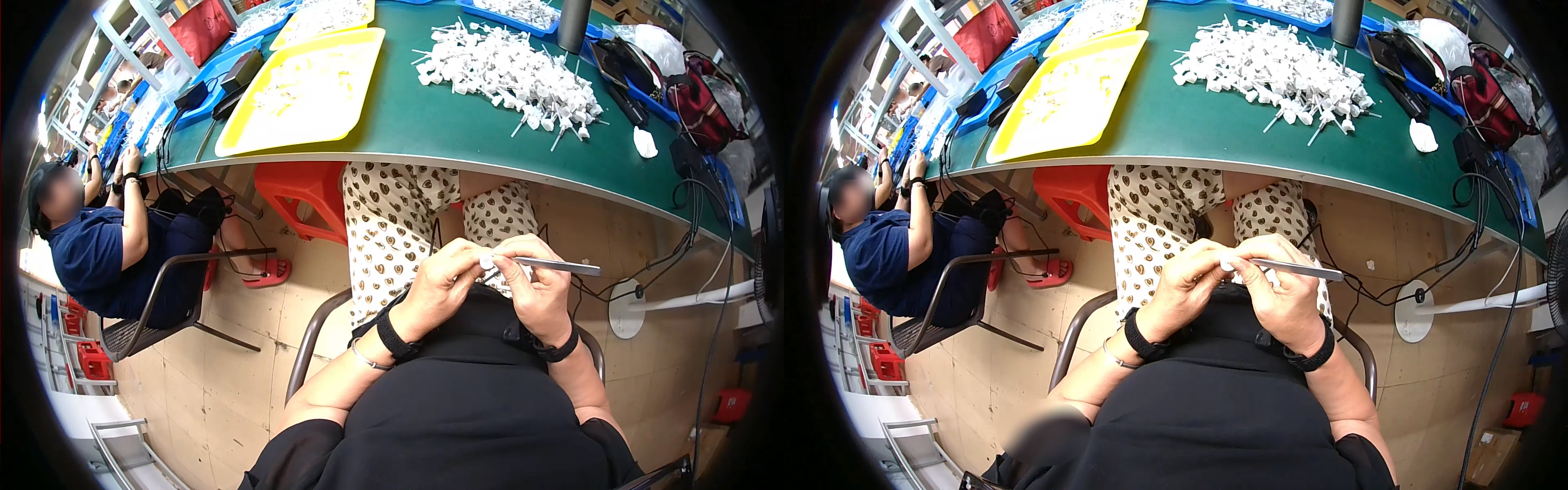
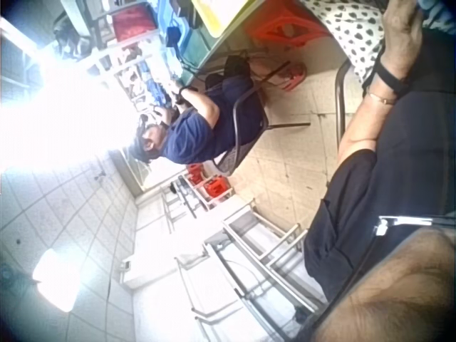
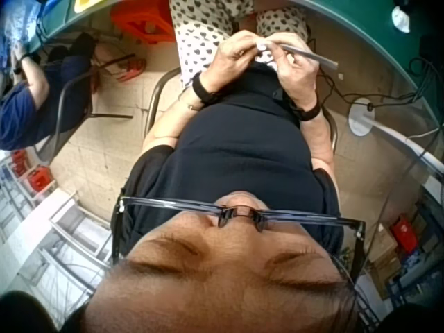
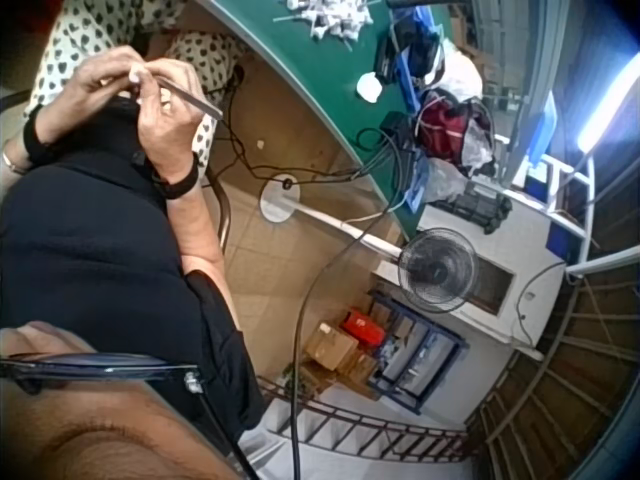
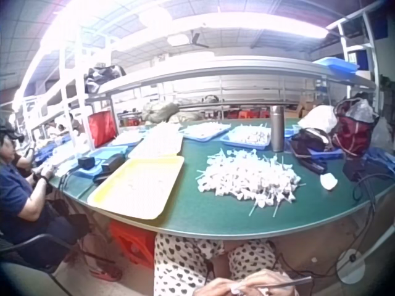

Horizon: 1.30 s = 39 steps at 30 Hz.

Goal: The person sits at a green workbench and uses tweezers to manipulate small white plastic components. They repeatedly pick up individual pieces, adjust them with the tool, and place them into a pile on the table. The task involves repetitive, precise handling of small parts in a manufacturing or assembly setting.

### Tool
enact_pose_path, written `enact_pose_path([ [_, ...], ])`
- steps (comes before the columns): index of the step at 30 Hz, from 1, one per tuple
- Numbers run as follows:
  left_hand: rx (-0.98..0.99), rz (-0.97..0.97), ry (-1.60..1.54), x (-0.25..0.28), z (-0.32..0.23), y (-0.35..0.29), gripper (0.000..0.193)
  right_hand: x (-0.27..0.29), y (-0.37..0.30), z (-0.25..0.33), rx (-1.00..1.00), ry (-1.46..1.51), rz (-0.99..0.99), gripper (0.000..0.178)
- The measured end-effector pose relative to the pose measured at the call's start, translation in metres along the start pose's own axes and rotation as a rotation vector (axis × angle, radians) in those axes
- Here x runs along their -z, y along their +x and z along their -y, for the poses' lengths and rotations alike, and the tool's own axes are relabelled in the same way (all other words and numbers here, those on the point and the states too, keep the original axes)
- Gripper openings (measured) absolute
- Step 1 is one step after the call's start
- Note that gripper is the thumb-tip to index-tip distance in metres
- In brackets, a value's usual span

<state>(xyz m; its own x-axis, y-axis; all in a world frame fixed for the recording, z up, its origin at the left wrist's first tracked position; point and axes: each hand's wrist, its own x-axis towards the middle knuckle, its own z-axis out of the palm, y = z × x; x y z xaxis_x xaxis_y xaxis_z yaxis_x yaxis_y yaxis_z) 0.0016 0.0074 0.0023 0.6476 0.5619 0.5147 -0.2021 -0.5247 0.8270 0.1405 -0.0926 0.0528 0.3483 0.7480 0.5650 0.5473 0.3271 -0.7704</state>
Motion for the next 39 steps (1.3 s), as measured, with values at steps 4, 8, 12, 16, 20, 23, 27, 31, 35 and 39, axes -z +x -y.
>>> enact_pose_path([
  [4, 0.024, 0.014, -0.021, 0.001, -0.002, 0.0, 0.021, 0.004, 0.005, 0.0, 0.133, -0.103, 0.069, 0.007],
  [8, 0.017, 0.023, -0.011, 0.002, 0.0, 0.0, 0.022, 0.009, 0.01, -0.001, 0.286, -0.163, 0.152, 0.014],
  [12, -0.013, 0.051, -0.03, 0.005, 0.0, 0.002, 0.022, 0.012, 0.013, 0.002, 0.378, -0.235, 0.206, 0.015],
  [16, -0.034, 0.072, -0.019, 0.008, 0.0, 0.002, 0.023, 0.015, 0.014, 0.001, 0.286, -0.148, 0.235, 0.014],
  [20, -0.046, 0.03, -0.036, 0.009, 0.0, 0.005, 0.025, 0.008, 0.007, -0.001, 0.07, 0.042, 0.108, 0.011],
  [23, -0.042, 0.001, -0.033, 0.007, -0.001, 0.004, 0.026, 0.004, 0.006, -0.002, 0.112, 0.025, 0.07, 0.01],
  [27, -0.049, -0.011, -0.045, 0.006, 0.0, 0.005, 0.027, 0.003, 0.005, -0.002, 0.107, 0.026, 0.049, 0.009],
  [31, -0.032, -0.015, -0.047, 0.005, 0.0, 0.004, 0.026, 0.001, 0.001, -0.002, 0.026, 0.093, 0.027, 0.009],
  [35, -0.026, -0.005, -0.045, 0.005, -0.001, 0.003, 0.023, 0.003, 0.001, -0.003, 0.006, 0.13, 0.044, 0.009],
  [39, -0.017, 0.005, -0.062, 0.005, 0.002, 0.002, 0.022, 0.005, 0.002, -0.006, 0.013, 0.15, 0.063, 0.008],
])
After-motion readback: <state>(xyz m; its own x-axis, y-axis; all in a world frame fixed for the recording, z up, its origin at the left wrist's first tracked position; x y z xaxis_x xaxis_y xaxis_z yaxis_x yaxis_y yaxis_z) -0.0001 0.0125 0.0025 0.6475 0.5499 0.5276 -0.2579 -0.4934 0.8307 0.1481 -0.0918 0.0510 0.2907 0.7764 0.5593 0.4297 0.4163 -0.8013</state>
